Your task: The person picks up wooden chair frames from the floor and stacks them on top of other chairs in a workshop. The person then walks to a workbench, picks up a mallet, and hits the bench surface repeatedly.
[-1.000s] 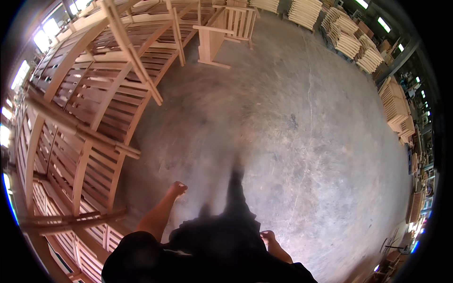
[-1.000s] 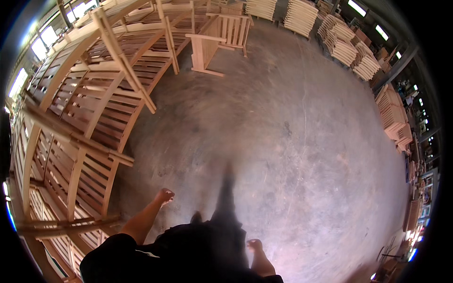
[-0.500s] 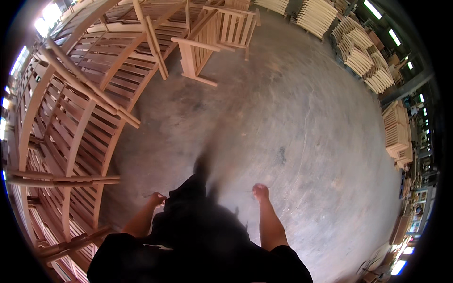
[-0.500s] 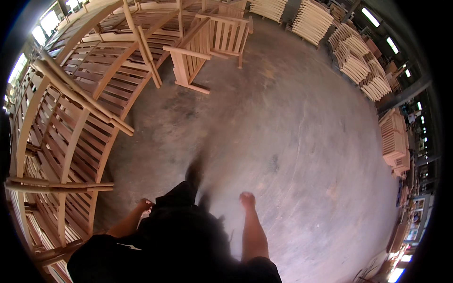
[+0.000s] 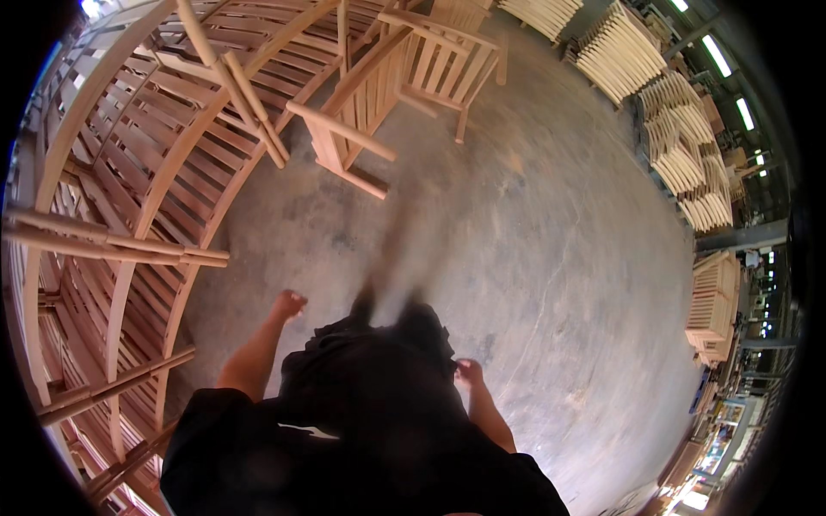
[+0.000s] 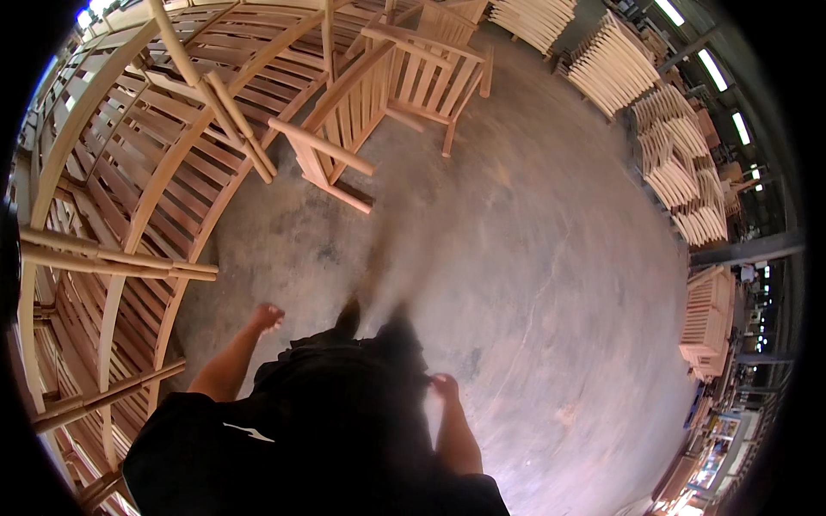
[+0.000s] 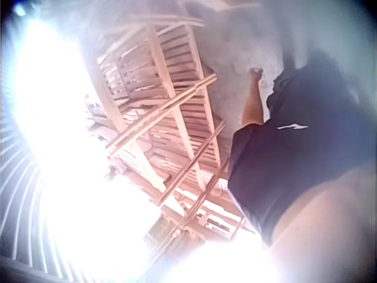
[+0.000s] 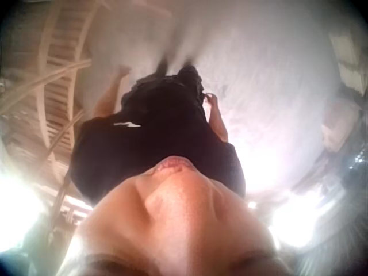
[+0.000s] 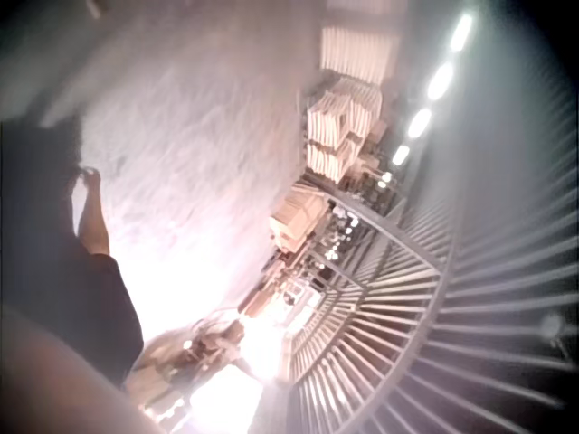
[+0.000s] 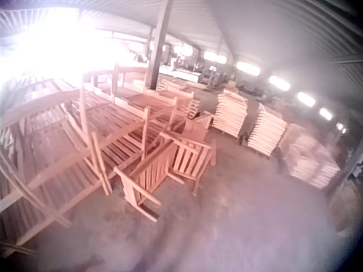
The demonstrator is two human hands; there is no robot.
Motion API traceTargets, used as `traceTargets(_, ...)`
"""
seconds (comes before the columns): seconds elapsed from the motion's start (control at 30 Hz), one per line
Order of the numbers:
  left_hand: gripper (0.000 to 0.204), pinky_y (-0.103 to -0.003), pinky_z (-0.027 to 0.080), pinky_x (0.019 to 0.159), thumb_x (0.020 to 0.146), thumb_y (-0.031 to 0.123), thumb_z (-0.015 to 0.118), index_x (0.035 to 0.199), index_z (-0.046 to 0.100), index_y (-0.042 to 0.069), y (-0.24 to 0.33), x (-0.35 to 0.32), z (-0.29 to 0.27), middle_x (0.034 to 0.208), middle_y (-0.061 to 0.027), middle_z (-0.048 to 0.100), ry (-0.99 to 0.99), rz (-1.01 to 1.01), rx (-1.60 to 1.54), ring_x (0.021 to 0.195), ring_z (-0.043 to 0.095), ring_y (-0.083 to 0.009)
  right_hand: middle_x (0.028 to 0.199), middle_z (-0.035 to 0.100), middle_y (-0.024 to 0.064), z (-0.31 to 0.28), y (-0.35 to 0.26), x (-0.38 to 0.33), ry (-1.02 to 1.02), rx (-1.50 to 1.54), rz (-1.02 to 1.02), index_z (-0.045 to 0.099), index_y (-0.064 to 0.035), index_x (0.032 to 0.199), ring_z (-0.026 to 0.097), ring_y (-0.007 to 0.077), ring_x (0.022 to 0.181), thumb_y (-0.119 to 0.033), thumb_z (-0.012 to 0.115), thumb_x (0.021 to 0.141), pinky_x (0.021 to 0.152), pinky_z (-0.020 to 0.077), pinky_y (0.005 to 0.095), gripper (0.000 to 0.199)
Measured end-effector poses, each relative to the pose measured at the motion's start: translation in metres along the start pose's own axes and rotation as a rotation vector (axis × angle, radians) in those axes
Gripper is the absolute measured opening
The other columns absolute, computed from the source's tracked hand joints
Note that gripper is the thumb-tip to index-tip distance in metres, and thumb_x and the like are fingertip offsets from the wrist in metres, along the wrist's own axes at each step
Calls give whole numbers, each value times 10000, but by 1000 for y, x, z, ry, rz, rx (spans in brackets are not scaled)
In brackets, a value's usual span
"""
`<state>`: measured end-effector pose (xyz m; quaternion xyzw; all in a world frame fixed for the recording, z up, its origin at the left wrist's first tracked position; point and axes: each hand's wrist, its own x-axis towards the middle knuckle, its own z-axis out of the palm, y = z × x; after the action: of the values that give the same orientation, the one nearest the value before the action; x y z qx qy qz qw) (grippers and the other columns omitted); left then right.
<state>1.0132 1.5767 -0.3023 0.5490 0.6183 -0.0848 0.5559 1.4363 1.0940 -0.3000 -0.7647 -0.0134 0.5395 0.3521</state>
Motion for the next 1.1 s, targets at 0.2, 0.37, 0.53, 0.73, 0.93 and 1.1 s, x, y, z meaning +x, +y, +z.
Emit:
traceTargets(0.2,213,-314,523,629,791,264,623,783,721,75,231,65,-24,723,-78,698,237,265,-214,665,681,-182,783,653,154,-52,-170,30,-296,80,-58,658,5,925,643,278,694,-160,574,907,566,519,401,186)
traceTargets(0.37,322,-340,537,625,795,243,674,975,652,-23,289,133,-2,757,-128,699,190,12,32,671,687,-208,775,648,163,-139,-256,223,-280,447,191,648,3,887,645,326,753,-246,554,902,608,518,459,266)
traceTargets(0.53,512,-364,541,595,792,239,733,1142,537,-80,287,159,23,762,-181,682,305,-88,-220,643,679,-234,704,682,56,-185,-511,391,49,-716,-324,732,-26,879,614,148,609,-100,680,799,543,481,312,121)
traceTargets(0.73,494,-345,529,572,818,275,730,1128,537,-58,372,173,10,820,-160,673,526,-311,-596,660,677,-229,825,682,61,-128,-814,498,38,-561,-652,677,17,1042,631,133,706,-131,690,825,600,495,277,263)
traceTargets(0.93,726,-447,461,966,848,525,611,1229,554,-90,419,302,-52,1192,-299,601,582,-355,-679,1148,576,-398,1041,679,105,-58,-952,529,-78,-695,-687,593,11,1226,651,188,909,-157,705,828,779,527,313,447)
traceTargets(1.1,792,-435,434,1017,804,443,684,1364,432,-58,538,282,-119,1332,-259,520,1005,-353,-336,1238,520,-373,1236,621,193,10,-1049,530,-109,-970,-873,565,27,1256,592,301,1158,-236,744,805,988,462,392,552)
